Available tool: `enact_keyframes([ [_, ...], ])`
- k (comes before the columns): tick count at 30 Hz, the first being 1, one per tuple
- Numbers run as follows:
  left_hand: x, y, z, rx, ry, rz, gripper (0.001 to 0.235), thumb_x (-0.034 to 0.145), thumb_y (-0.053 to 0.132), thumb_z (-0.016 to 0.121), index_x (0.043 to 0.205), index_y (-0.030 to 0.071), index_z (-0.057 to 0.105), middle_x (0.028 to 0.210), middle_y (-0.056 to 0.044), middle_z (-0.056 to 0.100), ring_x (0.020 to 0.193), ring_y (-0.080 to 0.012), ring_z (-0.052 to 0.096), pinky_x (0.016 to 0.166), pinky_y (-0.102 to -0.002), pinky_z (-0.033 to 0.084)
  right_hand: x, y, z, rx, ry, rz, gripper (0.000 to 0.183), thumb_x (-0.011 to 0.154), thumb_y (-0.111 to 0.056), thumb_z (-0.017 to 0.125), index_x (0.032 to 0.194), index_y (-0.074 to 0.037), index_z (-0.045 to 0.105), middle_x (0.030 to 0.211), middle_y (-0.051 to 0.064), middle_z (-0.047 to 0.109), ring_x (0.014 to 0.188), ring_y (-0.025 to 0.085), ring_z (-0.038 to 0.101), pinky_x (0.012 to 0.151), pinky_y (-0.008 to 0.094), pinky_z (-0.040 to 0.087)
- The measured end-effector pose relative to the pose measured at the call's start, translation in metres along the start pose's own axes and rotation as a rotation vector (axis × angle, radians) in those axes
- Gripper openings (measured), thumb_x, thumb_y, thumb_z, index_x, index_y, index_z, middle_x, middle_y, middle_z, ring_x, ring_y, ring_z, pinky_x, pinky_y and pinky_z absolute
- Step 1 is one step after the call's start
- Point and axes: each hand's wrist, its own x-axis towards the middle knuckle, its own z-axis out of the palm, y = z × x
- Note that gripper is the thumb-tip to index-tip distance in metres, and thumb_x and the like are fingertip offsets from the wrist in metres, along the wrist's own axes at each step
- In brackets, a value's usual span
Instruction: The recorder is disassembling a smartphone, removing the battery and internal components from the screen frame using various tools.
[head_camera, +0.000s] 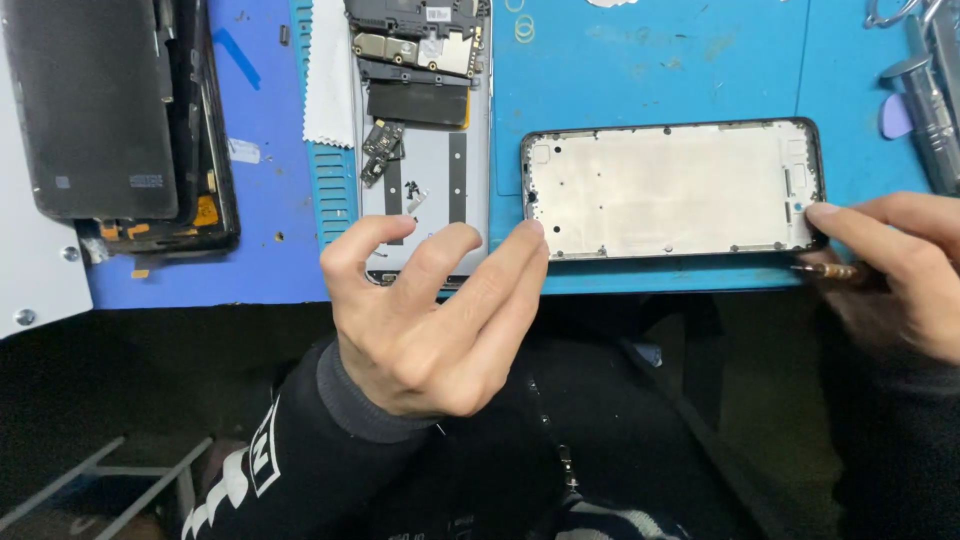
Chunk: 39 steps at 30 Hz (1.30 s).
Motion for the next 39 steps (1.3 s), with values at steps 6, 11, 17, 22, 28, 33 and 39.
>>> enact_keyframes([
  [6,0.0,-0.001,-0.001,-0.011,-0.031,-0.033,0.015,0.084,0.011,0.073,0.097,0.007,0.08,0.106,-0.001,0.074,0.092,-0.018,0.06,0.09,-0.04,0.038,-0.021,0.008,0.009,0.088,-0.022,0.102,0.048,0.091,0.007,0.078,0.133,0.002,0.054,0.084,0.022,0.067,0.071,0.027,0.068,0.06,0.034,0.053],
  [11,-0.005,0.0,-0.001,-0.008,-0.056,-0.044,0.021,0.083,0.01,0.069,0.101,0.008,0.079,0.106,-0.001,0.074,0.092,-0.0176,0.06,0.089,-0.04,0.038,-0.056,0.024,0.025,0.098,-0.018,0.177,0.047,0.096,0.009,0.077,0.136,0.0,0.054,0.093,0.023,0.067,0.077,0.028,0.069,0.066,0.033,0.055],
  [17,-0.007,-0.001,-0.005,-0.007,-0.089,-0.038,0.022,0.082,0.01,0.067,0.103,0.01,0.076,0.107,-0.001,0.072,0.094,-0.0168,0.061,0.091,-0.041,0.039,-0.066,0.007,0.028,0.131,-0.01,0.284,0.046,0.102,0.015,0.07,0.141,0.001,0.05,0.105,0.023,0.064,0.088,0.027,0.068,0.075,0.031,0.055],
  [22,-0.01,0.0,-0.004,-0.008,-0.119,-0.03,0.021,0.084,0.01,0.068,0.103,0.011,0.075,0.109,0.0,0.072,0.097,-0.0164,0.061,0.093,-0.041,0.039,-0.067,0.007,0.021,0.072,-0.143,0.314,0.049,0.1,0.014,0.068,0.143,0.001,0.049,0.106,0.024,0.063,0.089,0.026,0.068,0.082,0.033,0.058],
  [28,-0.013,0.001,-0.003,0.002,-0.11,-0.016,0.019,0.085,0.009,0.068,0.103,0.011,0.075,0.109,0.001,0.072,0.099,-0.0156,0.062,0.095,-0.042,0.038,-0.065,0.009,0.028,0.101,-0.023,0.26,0.042,0.102,0.011,0.073,0.138,0.001,0.054,0.102,0.022,0.066,0.085,0.027,0.068,0.073,0.032,0.056],
  [33,-0.013,0.004,-0.005,-0.011,-0.157,-0.029,0.017,0.089,0.008,0.07,0.103,0.012,0.078,0.109,0.002,0.074,0.099,-0.0152,0.063,0.098,-0.044,0.037,-0.055,0.005,0.025,0.102,0.006,0.21,0.039,0.103,0.01,0.075,0.135,0.001,0.055,0.101,0.022,0.068,0.082,0.027,0.068,0.07,0.032,0.055],
  [39,-0.003,0.007,-0.005,-0.006,-0.193,-0.052,0.013,0.089,0.005,0.074,0.099,0.009,0.08,0.104,0.001,0.076,0.094,-0.0147,0.065,0.098,-0.047,0.036,0.003,-0.038,0.002,0.09,0.008,0.155,0.037,0.093,0.011,0.076,0.124,0.004,0.058,0.087,0.02,0.068,0.069,0.025,0.067,0.062,0.034,0.055],
])
